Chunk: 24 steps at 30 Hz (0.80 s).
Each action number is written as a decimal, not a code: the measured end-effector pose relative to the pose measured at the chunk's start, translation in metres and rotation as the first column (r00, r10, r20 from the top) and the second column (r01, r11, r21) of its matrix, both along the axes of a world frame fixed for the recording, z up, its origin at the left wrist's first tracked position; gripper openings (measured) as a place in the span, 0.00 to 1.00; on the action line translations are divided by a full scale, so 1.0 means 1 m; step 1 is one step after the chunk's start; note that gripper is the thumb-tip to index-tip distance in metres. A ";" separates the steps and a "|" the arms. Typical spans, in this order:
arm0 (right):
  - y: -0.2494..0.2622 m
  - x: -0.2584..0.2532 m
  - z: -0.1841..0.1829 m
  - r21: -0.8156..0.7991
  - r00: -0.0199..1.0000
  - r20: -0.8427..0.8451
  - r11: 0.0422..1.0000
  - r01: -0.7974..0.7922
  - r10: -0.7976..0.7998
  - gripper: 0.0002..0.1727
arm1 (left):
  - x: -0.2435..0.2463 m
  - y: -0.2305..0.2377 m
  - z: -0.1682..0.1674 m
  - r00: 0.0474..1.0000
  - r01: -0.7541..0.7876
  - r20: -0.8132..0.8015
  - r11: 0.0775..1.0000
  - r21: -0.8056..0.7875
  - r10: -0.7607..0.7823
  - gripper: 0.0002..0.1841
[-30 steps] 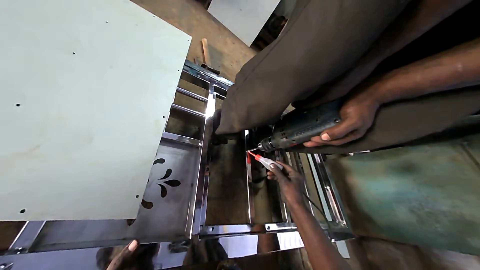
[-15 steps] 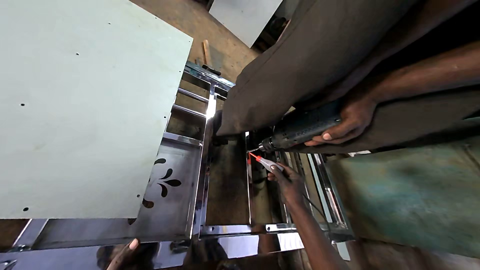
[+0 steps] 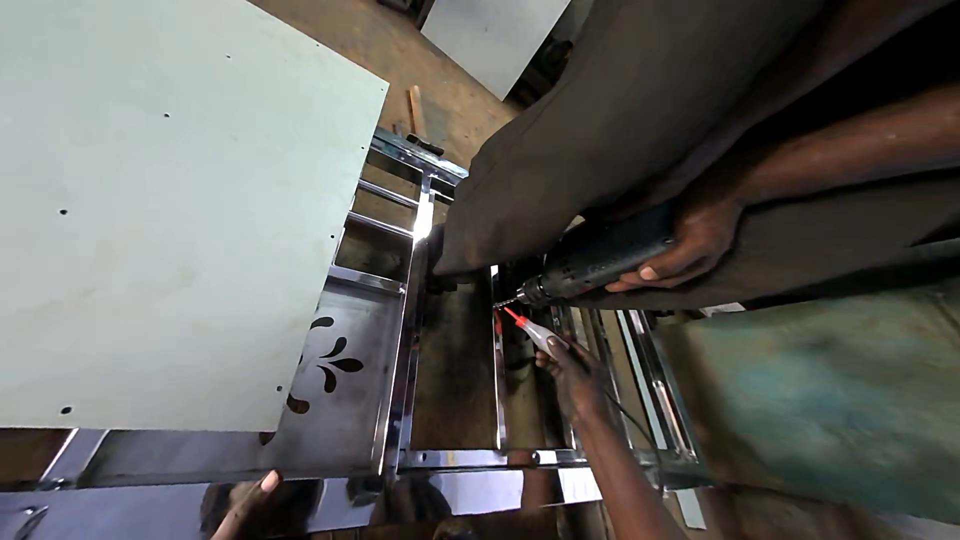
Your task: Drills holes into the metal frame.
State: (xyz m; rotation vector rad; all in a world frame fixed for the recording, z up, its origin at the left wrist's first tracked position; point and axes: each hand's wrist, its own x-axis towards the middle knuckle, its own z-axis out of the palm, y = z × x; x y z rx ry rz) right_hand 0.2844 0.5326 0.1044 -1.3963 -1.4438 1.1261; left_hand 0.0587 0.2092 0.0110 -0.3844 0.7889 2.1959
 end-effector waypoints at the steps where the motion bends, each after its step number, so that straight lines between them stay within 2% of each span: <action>1: -0.002 -0.001 0.001 -0.031 0.999 -0.044 0.999 0.024 -0.025 0.11 | -0.001 0.000 0.002 1.000 0.014 0.014 1.000 -0.006 -0.014 0.08; 3: -0.004 -0.001 0.002 -0.109 0.992 -0.105 0.992 0.059 -0.070 0.10 | -0.002 -0.001 0.005 0.998 0.054 0.027 0.998 -0.011 -0.054 0.05; 8: -0.015 0.003 0.006 -0.229 0.966 -0.219 0.970 0.084 -0.136 0.10 | -0.001 0.002 0.009 1.000 0.027 0.008 0.999 -0.038 -0.027 0.13; 13: -0.027 0.013 0.014 -0.248 0.945 -0.276 0.963 0.108 -0.177 0.11 | 0.002 0.008 0.018 1.000 -0.011 0.012 0.998 -0.054 0.011 0.18; 18: -0.039 0.018 0.014 -0.265 0.928 -0.324 0.959 0.100 -0.186 0.14 | 0.003 0.009 0.019 0.999 -0.043 -0.010 0.996 -0.079 0.043 0.16; 24: -0.043 0.015 0.014 -0.263 0.926 -0.325 0.959 0.109 -0.195 0.11 | 0.002 0.009 0.018 0.999 -0.034 0.019 0.995 -0.097 0.036 0.17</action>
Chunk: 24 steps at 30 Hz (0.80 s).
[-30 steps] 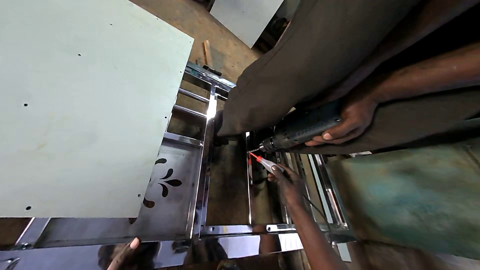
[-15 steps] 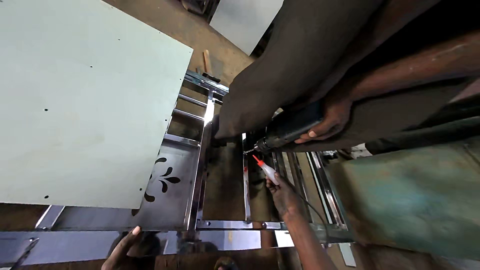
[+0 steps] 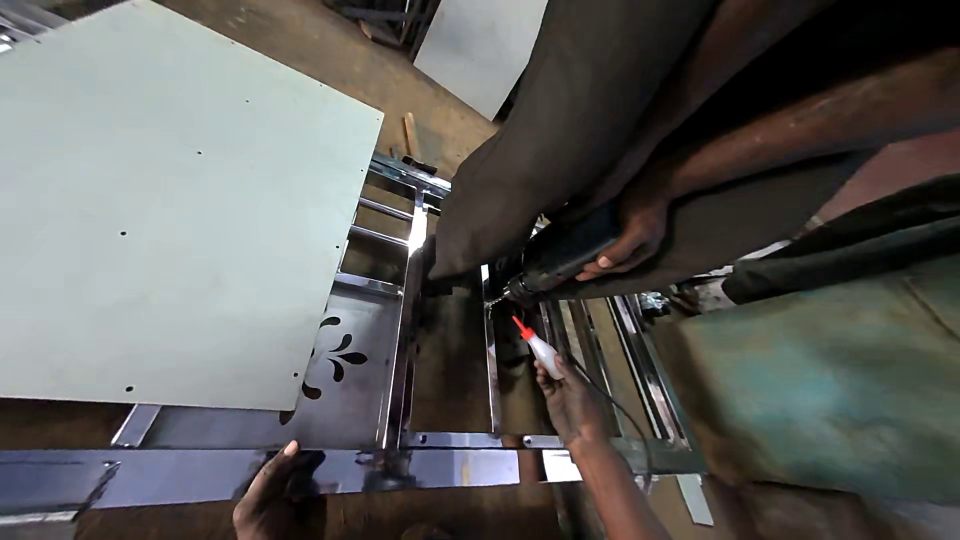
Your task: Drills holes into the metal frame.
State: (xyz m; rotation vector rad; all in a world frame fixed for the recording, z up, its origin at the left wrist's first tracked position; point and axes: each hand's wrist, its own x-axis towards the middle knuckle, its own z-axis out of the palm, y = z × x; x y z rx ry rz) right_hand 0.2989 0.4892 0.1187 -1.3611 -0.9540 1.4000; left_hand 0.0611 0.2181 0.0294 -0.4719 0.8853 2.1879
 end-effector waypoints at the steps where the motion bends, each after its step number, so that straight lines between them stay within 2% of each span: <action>1: -0.002 0.000 0.001 -0.002 1.000 -0.001 1.000 0.000 0.000 0.11 | 0.001 0.000 -0.002 1.000 -0.004 -0.002 1.000 0.003 0.004 0.16; 4: -0.002 0.003 0.001 0.012 1.000 0.001 1.000 -0.011 0.011 0.11 | 0.001 0.002 -0.004 1.000 -0.012 -0.019 1.000 -0.003 0.012 0.13; 11: 0.011 0.001 -0.010 0.080 0.999 0.040 0.997 0.004 -0.007 0.10 | 0.001 0.002 0.006 1.000 -0.008 0.008 1.000 -0.028 0.008 0.15; 20: 0.029 -0.023 -0.026 0.141 0.979 0.200 0.988 -0.056 0.027 0.10 | 0.001 0.002 0.002 1.000 0.000 0.003 1.000 -0.018 0.000 0.17; 24: 0.030 -0.020 -0.030 0.152 0.975 0.220 0.986 -0.062 0.028 0.10 | 0.001 0.001 -0.001 1.000 -0.012 0.000 1.000 -0.017 0.013 0.12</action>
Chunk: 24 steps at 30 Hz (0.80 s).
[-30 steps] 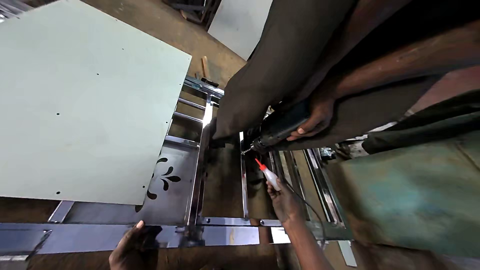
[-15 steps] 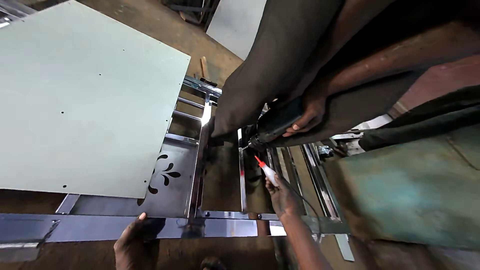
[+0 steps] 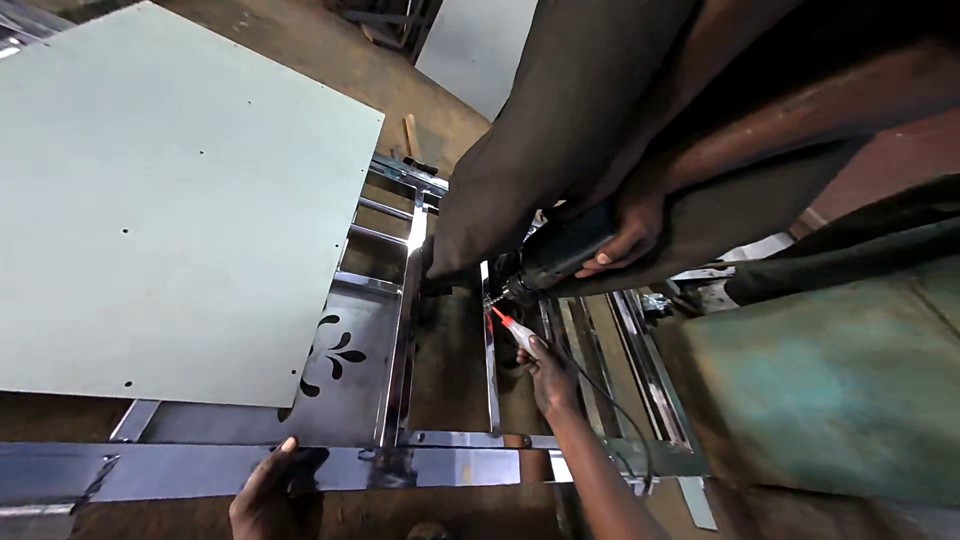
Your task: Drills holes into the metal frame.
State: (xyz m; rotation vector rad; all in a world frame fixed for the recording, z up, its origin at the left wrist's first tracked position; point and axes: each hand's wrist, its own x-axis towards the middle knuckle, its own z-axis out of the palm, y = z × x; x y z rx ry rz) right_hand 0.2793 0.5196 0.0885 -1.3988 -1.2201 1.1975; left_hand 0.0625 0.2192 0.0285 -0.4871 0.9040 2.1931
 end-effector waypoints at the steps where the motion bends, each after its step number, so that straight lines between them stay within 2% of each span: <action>1: 0.001 0.001 -0.001 -0.002 1.000 -0.003 1.000 0.006 -0.006 0.10 | 0.000 0.000 -0.001 1.000 -0.003 0.000 1.000 0.000 0.003 0.13; 8: -0.005 0.004 0.004 -0.035 0.998 -0.065 0.999 0.018 -0.021 0.09 | -0.001 -0.001 0.000 1.000 0.016 -0.012 1.000 0.020 -0.015 0.15; 18: -0.046 0.028 0.022 -0.094 0.984 -0.173 0.995 0.028 -0.044 0.11 | 0.001 0.000 0.010 1.000 0.016 -0.012 1.000 -0.011 -0.017 0.17; 24: -0.070 0.039 0.033 -0.120 0.973 -0.225 0.992 0.028 -0.055 0.11 | 0.001 0.001 0.011 1.000 -0.006 -0.013 0.999 -0.036 0.005 0.14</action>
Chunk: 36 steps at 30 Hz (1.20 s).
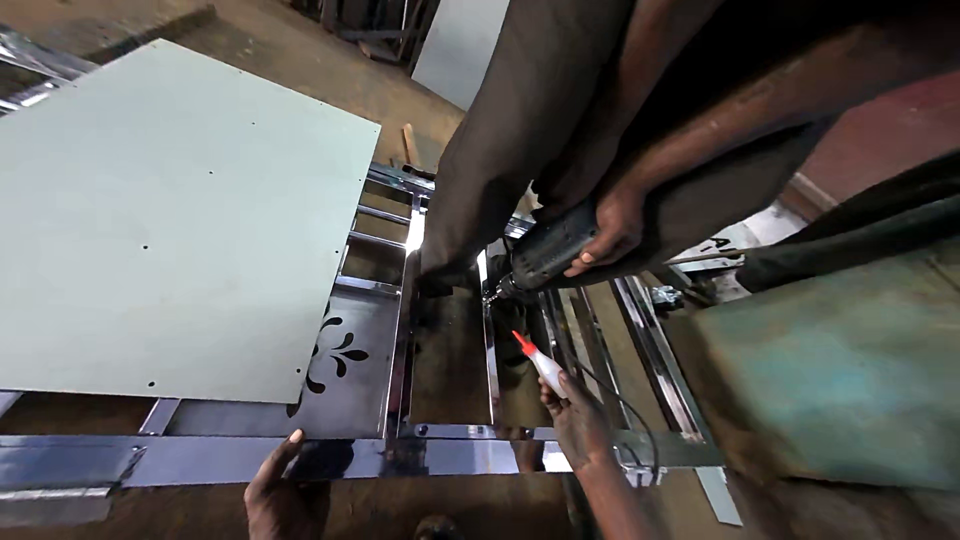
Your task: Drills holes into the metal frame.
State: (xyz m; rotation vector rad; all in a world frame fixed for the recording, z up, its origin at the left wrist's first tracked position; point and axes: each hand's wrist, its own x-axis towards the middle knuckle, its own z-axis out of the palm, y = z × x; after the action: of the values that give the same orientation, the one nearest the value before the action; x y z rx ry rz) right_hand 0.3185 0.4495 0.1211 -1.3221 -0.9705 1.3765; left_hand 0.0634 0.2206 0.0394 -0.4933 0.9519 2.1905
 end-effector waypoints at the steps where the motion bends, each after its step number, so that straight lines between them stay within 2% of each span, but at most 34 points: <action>1: -0.004 0.001 0.002 -0.007 1.000 -0.015 1.000 0.000 0.000 0.11 | 0.000 0.000 0.000 1.000 -0.001 0.004 1.000 0.001 0.001 0.13; 6: -0.020 0.011 0.012 -0.050 0.994 -0.106 0.999 0.009 -0.014 0.12 | 0.000 0.000 0.000 1.000 0.002 -0.004 1.000 0.022 -0.002 0.11; 11: -0.034 0.016 0.019 -0.071 0.994 -0.104 0.997 0.023 -0.031 0.12 | -0.001 -0.001 -0.003 1.000 0.015 0.002 1.000 0.024 -0.015 0.10; 23: -0.050 0.027 0.025 -0.089 0.983 -0.166 0.994 0.062 -0.077 0.12 | 0.001 0.002 0.006 1.000 0.003 -0.016 0.997 -0.078 -0.004 0.08; 36: -0.071 0.042 0.017 -0.098 0.979 -0.203 0.995 -0.010 -0.010 0.13 | 0.003 0.003 0.012 1.000 0.010 -0.006 0.994 -0.109 -0.010 0.08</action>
State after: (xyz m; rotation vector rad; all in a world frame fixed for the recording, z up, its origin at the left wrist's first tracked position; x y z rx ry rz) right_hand 0.3603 0.3790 0.1376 -1.2247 -0.7730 1.5434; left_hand 0.0661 0.2237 0.0511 -0.5313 1.0801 2.1406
